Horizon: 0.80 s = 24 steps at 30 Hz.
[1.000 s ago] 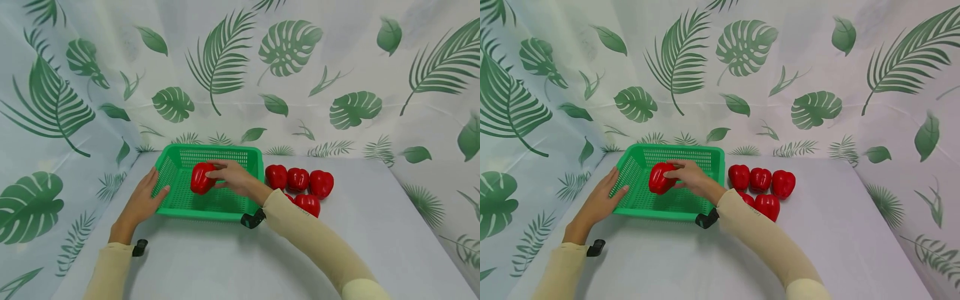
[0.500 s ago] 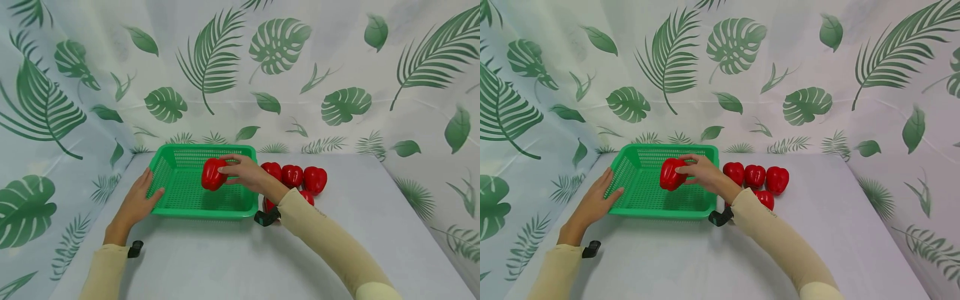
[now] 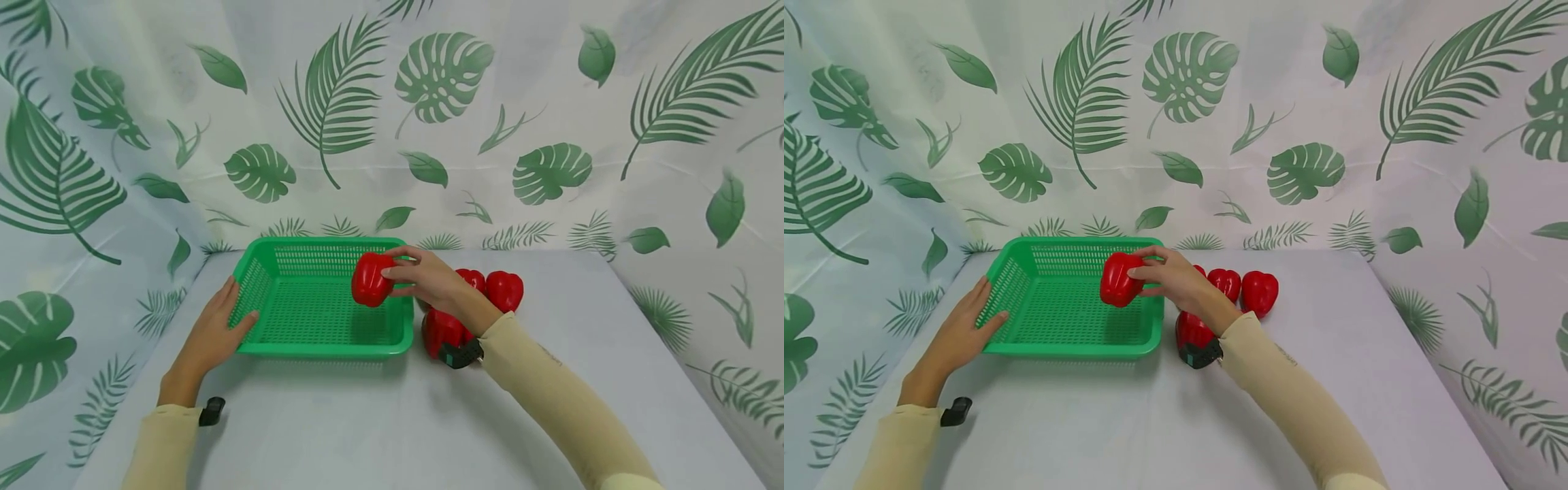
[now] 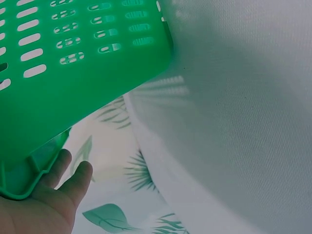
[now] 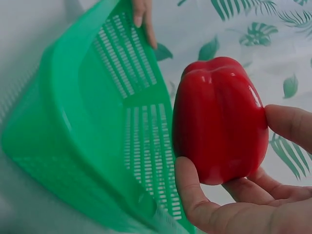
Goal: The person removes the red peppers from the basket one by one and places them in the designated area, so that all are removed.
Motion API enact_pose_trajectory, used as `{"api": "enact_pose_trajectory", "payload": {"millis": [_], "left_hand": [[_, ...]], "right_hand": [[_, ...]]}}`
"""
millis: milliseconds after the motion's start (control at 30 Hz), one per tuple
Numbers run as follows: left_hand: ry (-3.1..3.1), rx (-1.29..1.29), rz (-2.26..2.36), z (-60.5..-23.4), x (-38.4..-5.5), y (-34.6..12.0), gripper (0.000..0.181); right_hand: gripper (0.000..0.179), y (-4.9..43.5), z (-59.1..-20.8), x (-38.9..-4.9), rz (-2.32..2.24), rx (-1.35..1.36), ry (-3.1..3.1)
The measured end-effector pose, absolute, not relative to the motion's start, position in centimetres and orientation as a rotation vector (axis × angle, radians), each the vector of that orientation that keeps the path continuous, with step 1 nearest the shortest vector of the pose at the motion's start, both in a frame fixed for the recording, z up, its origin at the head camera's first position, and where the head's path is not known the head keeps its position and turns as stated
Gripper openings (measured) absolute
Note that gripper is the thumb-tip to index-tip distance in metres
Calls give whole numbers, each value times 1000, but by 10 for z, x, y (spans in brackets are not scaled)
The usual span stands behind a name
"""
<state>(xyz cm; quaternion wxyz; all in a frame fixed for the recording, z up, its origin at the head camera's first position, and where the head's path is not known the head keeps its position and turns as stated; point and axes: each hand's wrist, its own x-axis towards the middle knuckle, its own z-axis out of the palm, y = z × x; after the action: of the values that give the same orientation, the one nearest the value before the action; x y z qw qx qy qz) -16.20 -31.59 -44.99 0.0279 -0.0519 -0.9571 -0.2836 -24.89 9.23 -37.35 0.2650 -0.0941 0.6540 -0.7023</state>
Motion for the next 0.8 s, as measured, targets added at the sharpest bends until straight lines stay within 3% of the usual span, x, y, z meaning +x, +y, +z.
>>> {"api": "enact_pose_trajectory", "payload": {"millis": [800], "left_hand": [[-2940, -190, -890, -448, -161, -316, 86]], "right_hand": [[62, 171, -380, -238, -1915, -217, 1870]]}}
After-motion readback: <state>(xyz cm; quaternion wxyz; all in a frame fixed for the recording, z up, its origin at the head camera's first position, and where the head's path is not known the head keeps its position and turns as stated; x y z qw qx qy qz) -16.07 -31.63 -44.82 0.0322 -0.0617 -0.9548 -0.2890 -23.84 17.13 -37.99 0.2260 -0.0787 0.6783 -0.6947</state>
